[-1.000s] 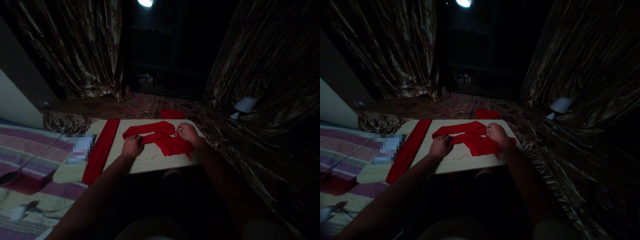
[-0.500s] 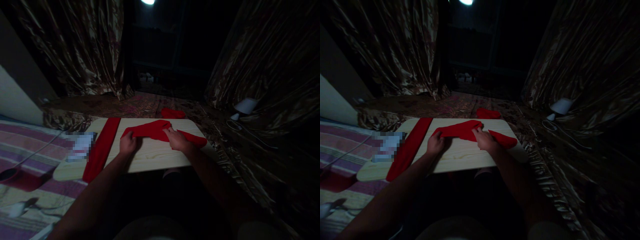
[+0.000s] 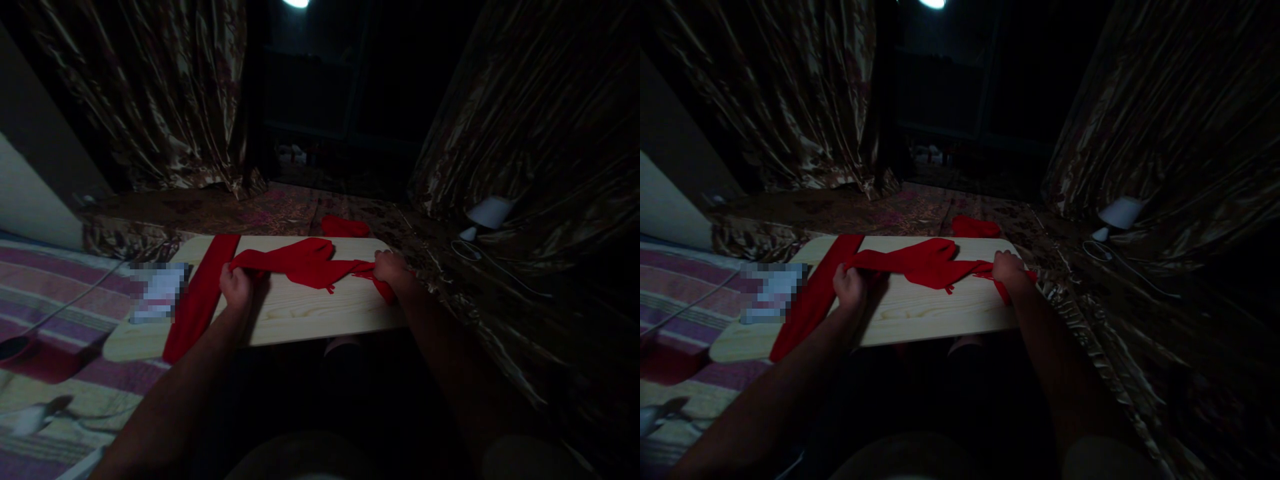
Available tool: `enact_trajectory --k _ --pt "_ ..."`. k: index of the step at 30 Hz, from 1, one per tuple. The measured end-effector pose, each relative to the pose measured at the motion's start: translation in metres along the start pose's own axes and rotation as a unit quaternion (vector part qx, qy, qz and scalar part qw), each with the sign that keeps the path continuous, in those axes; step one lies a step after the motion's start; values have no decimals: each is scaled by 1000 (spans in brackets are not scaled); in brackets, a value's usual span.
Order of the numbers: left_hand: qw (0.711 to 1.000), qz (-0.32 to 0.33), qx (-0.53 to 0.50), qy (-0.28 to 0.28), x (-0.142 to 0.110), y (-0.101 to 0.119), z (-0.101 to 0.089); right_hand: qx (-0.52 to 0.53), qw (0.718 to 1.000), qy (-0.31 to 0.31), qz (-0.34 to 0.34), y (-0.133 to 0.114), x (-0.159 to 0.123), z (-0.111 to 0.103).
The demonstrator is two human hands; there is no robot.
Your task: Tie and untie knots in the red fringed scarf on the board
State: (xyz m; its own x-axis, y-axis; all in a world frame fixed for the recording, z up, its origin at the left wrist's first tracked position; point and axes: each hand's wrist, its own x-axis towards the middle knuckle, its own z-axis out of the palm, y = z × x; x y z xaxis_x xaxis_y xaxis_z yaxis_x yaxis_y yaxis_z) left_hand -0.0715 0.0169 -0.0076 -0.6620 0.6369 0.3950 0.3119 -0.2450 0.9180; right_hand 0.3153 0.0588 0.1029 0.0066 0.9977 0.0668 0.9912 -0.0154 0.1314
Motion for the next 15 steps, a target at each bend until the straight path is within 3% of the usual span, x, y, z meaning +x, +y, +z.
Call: enact_trajectory --k 2,4,6,10,15 --pt "1000 23 7 4 -3 3 1 51 993 12 -104 -14 -3 2" --pt "999 43 7 -19 -6 7 3 140 966 46 -214 -38 -8 4" --pt "997 54 -2 -50 -8 10 4 208 936 52 -281 -67 -14 6" --pt "999 34 -32 -27 -7 10 4 209 913 40 -348 -116 -21 11" --pt "996 -40 -54 58 -3 9 3 143 939 -30 -310 -131 -20 14"
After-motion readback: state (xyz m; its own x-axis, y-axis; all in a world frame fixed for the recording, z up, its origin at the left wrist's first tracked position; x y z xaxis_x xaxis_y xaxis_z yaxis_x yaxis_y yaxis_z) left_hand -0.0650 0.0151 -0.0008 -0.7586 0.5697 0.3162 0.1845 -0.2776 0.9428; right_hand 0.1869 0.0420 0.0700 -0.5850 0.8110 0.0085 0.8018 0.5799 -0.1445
